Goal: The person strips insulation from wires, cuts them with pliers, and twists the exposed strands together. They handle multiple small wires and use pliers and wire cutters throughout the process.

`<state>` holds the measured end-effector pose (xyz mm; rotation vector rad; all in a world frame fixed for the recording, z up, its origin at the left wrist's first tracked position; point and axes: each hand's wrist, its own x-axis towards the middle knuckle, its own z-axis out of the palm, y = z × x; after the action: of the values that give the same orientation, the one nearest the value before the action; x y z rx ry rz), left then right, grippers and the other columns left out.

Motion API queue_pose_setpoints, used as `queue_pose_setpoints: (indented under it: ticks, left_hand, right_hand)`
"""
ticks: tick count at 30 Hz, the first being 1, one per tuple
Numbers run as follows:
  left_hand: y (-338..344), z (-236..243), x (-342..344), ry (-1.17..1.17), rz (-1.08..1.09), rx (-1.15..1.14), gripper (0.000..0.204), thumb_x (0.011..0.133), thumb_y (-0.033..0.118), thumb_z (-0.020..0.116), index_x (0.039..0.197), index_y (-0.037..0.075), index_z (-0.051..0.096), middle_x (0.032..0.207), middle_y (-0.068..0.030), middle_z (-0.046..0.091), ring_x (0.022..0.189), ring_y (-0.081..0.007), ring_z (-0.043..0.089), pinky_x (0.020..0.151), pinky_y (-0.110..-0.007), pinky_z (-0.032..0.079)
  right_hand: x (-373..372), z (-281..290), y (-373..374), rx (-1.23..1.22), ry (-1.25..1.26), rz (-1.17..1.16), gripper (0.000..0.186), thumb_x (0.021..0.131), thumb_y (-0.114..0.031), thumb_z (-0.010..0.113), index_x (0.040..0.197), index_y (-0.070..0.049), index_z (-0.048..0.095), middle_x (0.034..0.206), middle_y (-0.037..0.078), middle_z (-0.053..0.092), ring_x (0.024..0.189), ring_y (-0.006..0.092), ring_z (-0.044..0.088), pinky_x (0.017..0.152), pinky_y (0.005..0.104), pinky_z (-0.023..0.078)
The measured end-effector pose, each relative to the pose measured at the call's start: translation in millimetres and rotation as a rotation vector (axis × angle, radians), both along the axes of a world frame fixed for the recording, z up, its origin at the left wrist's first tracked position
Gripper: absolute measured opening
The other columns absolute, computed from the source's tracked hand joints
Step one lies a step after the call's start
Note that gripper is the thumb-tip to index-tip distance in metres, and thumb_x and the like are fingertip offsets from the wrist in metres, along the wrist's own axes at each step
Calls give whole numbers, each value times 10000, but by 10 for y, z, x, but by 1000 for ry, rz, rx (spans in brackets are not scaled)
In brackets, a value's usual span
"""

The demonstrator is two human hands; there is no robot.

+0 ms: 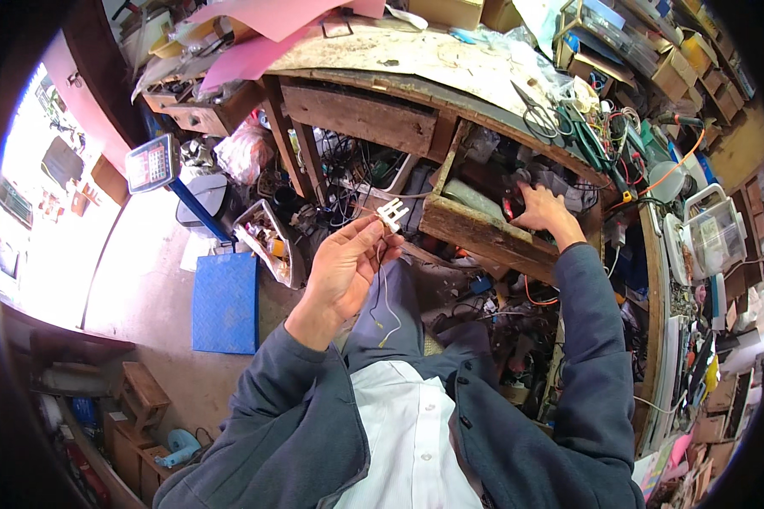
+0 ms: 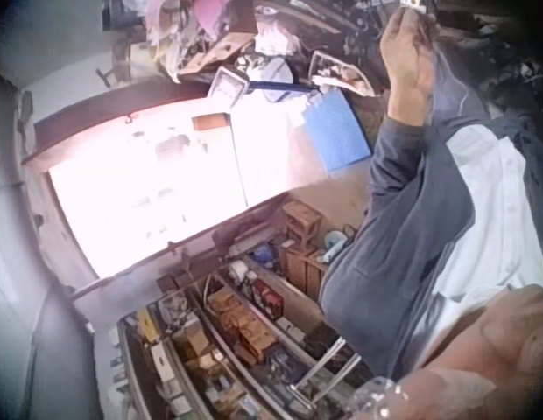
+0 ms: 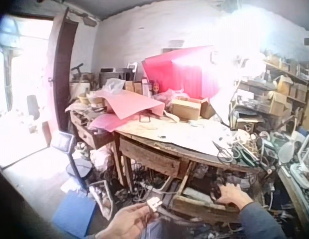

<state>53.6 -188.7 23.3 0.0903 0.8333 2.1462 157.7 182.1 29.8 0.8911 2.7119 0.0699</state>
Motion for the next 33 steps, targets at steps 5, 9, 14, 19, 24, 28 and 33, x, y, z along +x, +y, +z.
queue_pose_setpoints:
  ticks: [5,9,14,19,24,28,33]
  left_hand:
    - [-43,-28,-37,-12,-28,57,197,1029,123,561,1152,-11,635,1030,-115,700,941,-233,688,833,-366,580]
    - [-64,-20,-3,9,-6,51,198,1019,123,579,1155,-10,634,1028,-102,699,907,-222,685,811,-359,581]
    - [-27,7,22,0,-1,56,212,1002,79,586,1194,-3,620,1029,-86,696,910,-198,678,797,-346,577]
    - [-1,-6,45,22,-8,28,233,1004,63,560,1228,19,609,1044,-79,689,898,-182,665,779,-336,567]
    - [42,-37,44,38,-12,63,223,1012,67,543,1222,30,611,1057,-89,682,885,-179,658,794,-357,578]
    - [72,-16,18,1,-10,50,215,1014,65,548,1213,11,606,1052,-112,681,926,-202,672,867,-407,599]
    - [139,15,36,32,32,33,193,1010,51,558,1187,-12,603,1060,-132,681,972,-239,691,896,-421,607]
  right_hand:
    - [-44,5,-66,18,35,43,966,708,-425,803,1529,-145,378,1337,258,561,1254,430,540,1051,614,385]
    - [56,58,-202,235,141,163,941,691,-363,776,1522,-142,391,1230,238,610,1145,419,595,1000,627,394]
    - [125,116,-156,398,254,234,409,752,-178,670,1136,-41,641,1022,212,664,1038,394,639,1062,614,332]
    - [211,134,-118,422,366,258,313,764,-200,717,1013,-26,642,917,184,696,925,360,677,1016,573,382]
    - [242,104,-82,223,677,210,281,789,-229,707,953,-25,603,884,193,687,859,401,660,813,487,489]
    - [233,244,-350,-31,821,154,241,794,-179,661,922,-11,546,812,234,637,801,450,624,685,473,479]
    - [345,386,-793,-376,847,107,221,784,-149,637,907,14,554,704,198,570,616,316,535,621,390,451]
